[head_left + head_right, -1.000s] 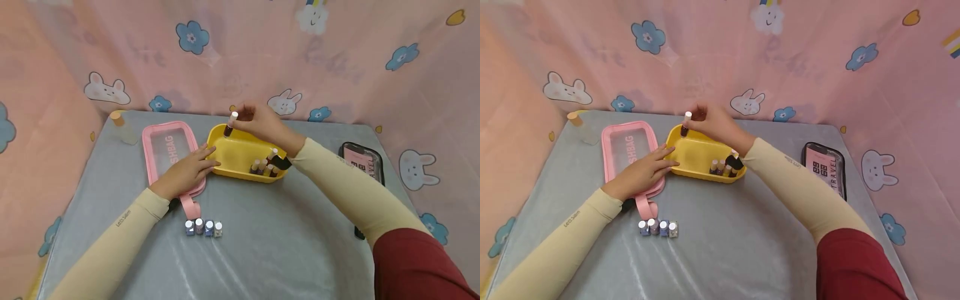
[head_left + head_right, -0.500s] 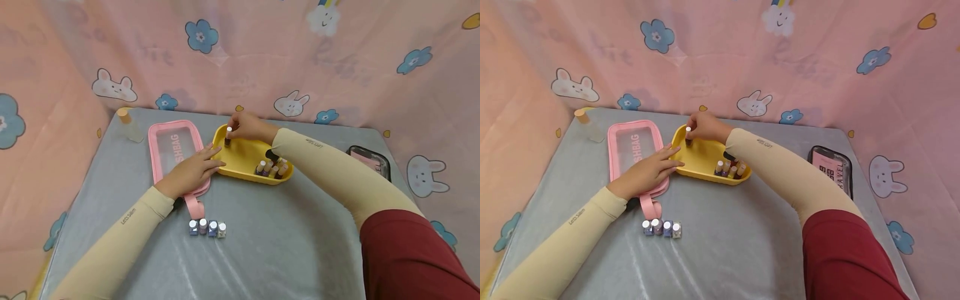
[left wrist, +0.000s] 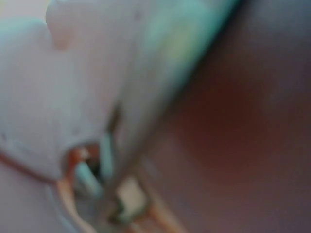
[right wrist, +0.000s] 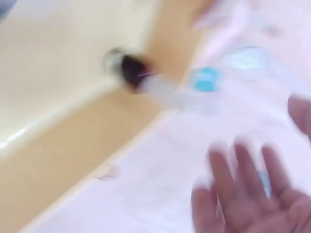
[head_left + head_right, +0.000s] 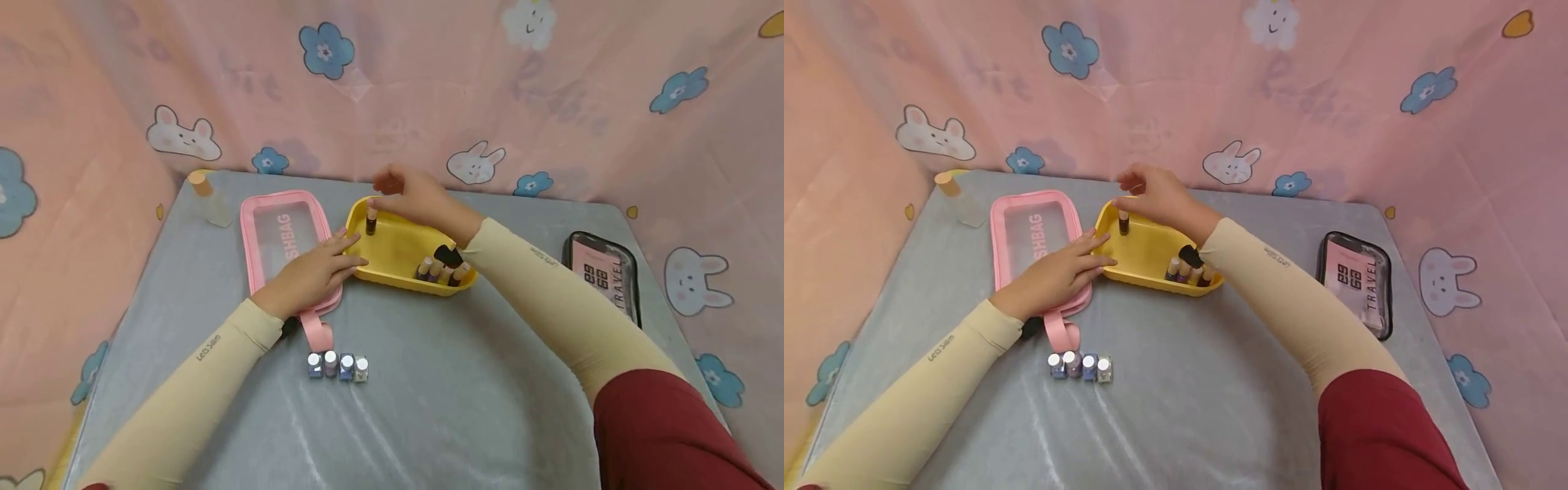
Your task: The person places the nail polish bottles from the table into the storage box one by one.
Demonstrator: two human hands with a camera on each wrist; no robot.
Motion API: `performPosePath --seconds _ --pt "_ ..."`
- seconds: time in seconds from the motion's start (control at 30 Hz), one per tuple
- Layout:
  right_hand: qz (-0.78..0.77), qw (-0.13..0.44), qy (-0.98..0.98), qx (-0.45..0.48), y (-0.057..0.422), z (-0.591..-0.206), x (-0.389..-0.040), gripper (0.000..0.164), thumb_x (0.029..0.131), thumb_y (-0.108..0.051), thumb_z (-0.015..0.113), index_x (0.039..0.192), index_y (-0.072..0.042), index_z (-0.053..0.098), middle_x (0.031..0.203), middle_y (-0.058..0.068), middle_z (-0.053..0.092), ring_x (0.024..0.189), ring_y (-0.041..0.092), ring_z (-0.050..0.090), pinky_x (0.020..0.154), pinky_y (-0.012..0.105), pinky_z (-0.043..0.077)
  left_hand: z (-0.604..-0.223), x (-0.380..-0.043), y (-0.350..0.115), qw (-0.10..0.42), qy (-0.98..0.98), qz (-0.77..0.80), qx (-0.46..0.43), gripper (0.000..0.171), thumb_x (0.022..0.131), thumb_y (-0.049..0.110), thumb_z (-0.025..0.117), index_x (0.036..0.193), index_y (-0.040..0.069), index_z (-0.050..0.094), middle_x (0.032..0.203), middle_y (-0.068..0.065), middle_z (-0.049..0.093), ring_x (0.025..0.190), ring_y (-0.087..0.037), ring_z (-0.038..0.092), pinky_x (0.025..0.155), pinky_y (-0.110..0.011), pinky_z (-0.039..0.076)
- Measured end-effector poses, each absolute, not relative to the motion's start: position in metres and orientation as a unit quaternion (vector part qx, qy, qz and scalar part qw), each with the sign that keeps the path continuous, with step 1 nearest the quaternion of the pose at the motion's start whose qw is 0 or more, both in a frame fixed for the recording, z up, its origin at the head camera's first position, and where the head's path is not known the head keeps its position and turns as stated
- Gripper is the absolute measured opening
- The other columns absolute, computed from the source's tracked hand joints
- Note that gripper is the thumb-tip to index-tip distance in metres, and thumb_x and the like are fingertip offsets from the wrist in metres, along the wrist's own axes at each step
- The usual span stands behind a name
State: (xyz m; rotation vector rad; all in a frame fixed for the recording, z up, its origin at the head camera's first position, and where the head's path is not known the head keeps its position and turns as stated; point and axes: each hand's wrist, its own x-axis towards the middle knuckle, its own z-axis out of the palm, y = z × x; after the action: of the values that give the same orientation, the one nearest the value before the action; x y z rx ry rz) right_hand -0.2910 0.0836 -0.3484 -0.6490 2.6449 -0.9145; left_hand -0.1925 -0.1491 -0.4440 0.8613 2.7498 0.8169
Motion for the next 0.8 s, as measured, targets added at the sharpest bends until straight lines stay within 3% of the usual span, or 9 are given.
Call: performPosePath --seconds 0.1,0.2,0.43,0.6,0.8 --pt "-0.348 0.073 0.906 -0.23 0.092 -0.333 -0.251 0.047 0.1 -0.036 0.077 0.138 -0.011 0.066 0.14 0.004 0.066 0.133 0.023 0.059 0.115 0.043 0.045 -0.444 -0.194 -0.151 0.07 0.916 0.274 0.284 0.036 0.113 0.03 0.054 0.145 0.021 0.068 0.171 -0.003 0.034 0.162 -0.024 0.015 0.126 -0.05 0.027" --pt "-0.37 0.047 0.889 -0.267 0.101 -0.338 -0.206 0.048 0.095 -0.033 0.083 0.134 -0.008 0.069 0.134 0.004 0.07 0.126 0.023 0.062 0.111 0.045 0.049 -0.444 -0.195 -0.152 0.065 0.917 0.272 0.284 0.036 0.113 0.029 0.055 0.145 0.02 0.069 0.171 -0.005 0.035 0.161 -0.025 0.015 0.126 -0.051 0.027" --pt "-0.336 0.089 0.865 -0.362 0.108 -0.399 -0.122 0.064 0.078 -0.036 0.098 0.13 -0.009 0.073 0.125 0.0 0.073 0.116 0.017 0.067 0.103 0.037 0.054 -0.442 -0.195 -0.152 0.064 0.92 0.266 0.281 0.035 0.112 0.029 0.057 0.144 0.02 0.069 0.171 -0.004 0.034 0.162 -0.026 0.015 0.126 -0.052 0.027" --pt "-0.338 0.088 0.859 -0.375 0.101 -0.433 -0.095 0.046 0.084 -0.03 0.094 0.122 -0.01 0.077 0.116 0.0 0.075 0.105 0.013 0.068 0.095 0.032 0.057 -0.442 -0.195 -0.15 0.07 0.921 0.265 0.278 0.035 0.112 0.029 0.056 0.145 0.021 0.069 0.171 -0.002 0.034 0.162 -0.025 0.015 0.127 -0.051 0.026" --pt "-0.367 0.071 0.855 -0.36 0.098 -0.445 -0.088 0.02 0.089 -0.017 0.09 0.105 -0.014 0.079 0.102 -0.006 0.075 0.094 0.012 0.07 0.087 0.028 0.058 -0.443 -0.193 -0.148 0.071 0.919 0.271 0.278 0.035 0.113 0.029 0.056 0.145 0.022 0.068 0.171 -0.002 0.034 0.162 -0.023 0.014 0.127 -0.05 0.025"
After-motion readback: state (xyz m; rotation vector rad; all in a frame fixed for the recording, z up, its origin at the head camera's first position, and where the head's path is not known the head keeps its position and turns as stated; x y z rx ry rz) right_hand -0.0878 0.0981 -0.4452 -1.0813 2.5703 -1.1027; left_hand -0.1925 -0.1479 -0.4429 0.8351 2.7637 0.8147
